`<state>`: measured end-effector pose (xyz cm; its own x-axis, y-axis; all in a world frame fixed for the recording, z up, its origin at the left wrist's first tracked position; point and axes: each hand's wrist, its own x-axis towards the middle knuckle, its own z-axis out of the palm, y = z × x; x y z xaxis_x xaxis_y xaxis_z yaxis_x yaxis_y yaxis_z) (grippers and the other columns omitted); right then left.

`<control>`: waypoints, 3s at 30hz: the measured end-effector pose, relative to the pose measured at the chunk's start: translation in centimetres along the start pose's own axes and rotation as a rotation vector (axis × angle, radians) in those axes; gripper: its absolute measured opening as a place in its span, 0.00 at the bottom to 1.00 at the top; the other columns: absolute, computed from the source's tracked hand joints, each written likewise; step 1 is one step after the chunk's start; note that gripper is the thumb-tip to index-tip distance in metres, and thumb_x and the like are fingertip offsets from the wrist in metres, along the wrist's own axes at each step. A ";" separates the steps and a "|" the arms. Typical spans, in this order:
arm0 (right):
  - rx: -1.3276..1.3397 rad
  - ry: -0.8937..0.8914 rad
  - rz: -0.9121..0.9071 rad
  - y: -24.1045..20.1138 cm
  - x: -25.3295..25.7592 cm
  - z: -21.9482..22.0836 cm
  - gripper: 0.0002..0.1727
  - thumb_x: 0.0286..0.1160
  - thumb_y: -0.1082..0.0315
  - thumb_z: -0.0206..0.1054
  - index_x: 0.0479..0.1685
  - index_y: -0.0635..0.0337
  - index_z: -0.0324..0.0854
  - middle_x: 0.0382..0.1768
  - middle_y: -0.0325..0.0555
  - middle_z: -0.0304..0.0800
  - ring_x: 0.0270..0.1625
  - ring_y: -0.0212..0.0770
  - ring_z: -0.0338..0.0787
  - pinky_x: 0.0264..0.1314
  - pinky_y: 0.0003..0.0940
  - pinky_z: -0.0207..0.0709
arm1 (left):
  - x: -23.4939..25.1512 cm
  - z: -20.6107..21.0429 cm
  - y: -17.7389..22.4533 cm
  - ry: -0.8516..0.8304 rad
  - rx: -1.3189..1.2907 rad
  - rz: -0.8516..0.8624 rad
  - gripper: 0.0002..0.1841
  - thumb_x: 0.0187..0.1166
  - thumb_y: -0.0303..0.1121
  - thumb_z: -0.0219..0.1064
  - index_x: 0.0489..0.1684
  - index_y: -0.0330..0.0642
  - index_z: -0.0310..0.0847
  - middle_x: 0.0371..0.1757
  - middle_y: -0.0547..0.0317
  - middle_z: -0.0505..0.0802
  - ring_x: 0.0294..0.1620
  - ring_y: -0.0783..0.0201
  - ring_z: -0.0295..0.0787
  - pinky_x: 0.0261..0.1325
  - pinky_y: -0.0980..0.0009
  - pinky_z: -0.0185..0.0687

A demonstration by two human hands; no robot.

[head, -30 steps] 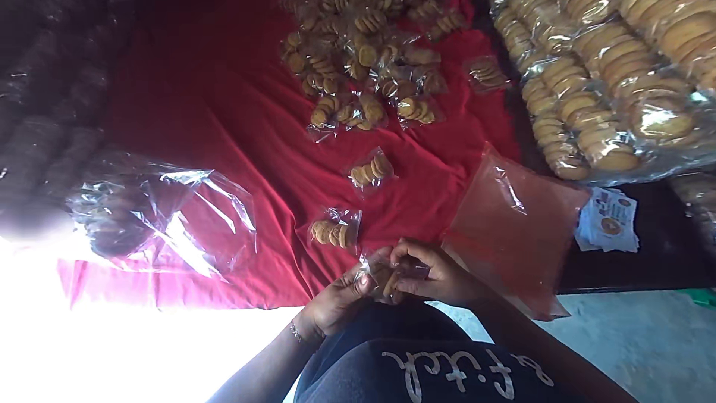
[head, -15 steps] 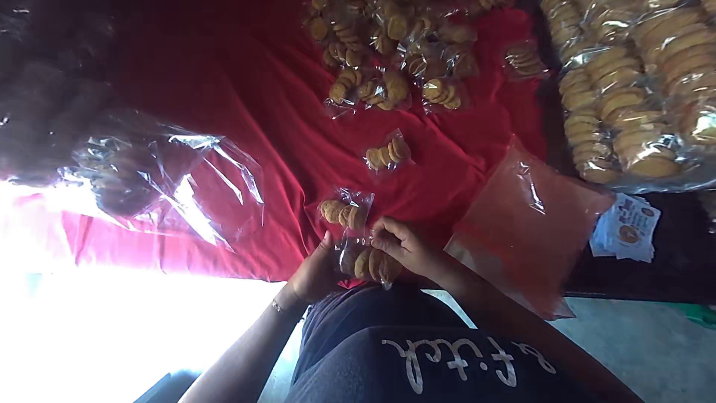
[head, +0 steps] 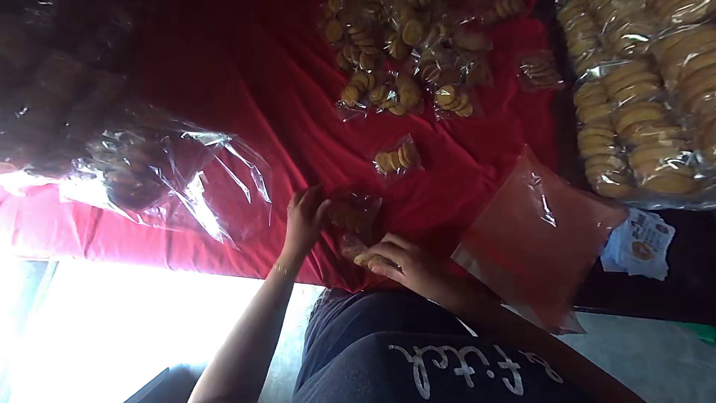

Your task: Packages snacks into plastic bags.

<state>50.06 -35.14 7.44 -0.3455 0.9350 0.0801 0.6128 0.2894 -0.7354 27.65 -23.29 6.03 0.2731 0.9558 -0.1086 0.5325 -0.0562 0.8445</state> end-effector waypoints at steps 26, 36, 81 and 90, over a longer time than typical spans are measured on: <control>-0.263 0.138 0.511 11.8 12.7 -10.7 0.37 0.82 0.51 0.66 0.81 0.72 0.66 0.72 0.74 0.76 0.78 0.72 0.73 0.80 0.65 0.65 | -2.8 6.3 -1.3 -0.287 -0.281 0.390 0.19 0.69 0.39 0.79 0.53 0.36 0.90 0.58 0.53 0.94 0.66 0.63 0.87 0.78 0.62 0.74; 0.518 -0.088 -0.085 11.7 7.8 -5.7 0.31 0.83 0.45 0.60 0.47 0.73 0.82 0.59 0.58 0.87 0.67 0.38 0.84 0.71 0.31 0.76 | 3.3 7.2 -0.8 -0.318 -0.598 0.348 0.11 0.71 0.46 0.78 0.46 0.56 0.94 0.90 0.49 0.64 0.92 0.60 0.54 0.91 0.60 0.56; 0.085 0.274 -0.085 12.3 3.9 -0.5 0.46 0.53 0.40 0.82 0.75 0.48 0.74 0.83 0.75 0.61 0.84 0.61 0.69 0.83 0.49 0.69 | 7.3 6.4 -1.8 -0.345 0.286 0.771 0.46 0.70 0.46 0.76 0.89 0.40 0.57 0.88 0.22 0.58 0.85 0.37 0.68 0.83 0.53 0.69; 0.437 0.263 -0.065 7.6 0.4 -1.0 0.34 0.56 0.53 0.84 0.65 0.50 0.75 0.81 0.57 0.68 0.84 0.41 0.70 0.84 0.37 0.70 | -2.5 6.1 4.0 -0.400 -0.409 0.331 0.53 0.68 0.25 0.76 0.92 0.25 0.38 0.91 0.27 0.52 0.89 0.50 0.63 0.84 0.62 0.70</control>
<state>55.27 -32.33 2.51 -0.1475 0.9542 0.2601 0.2223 0.2882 -0.9314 33.98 -27.68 6.52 0.6887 0.7216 0.0708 0.0438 -0.1389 0.9893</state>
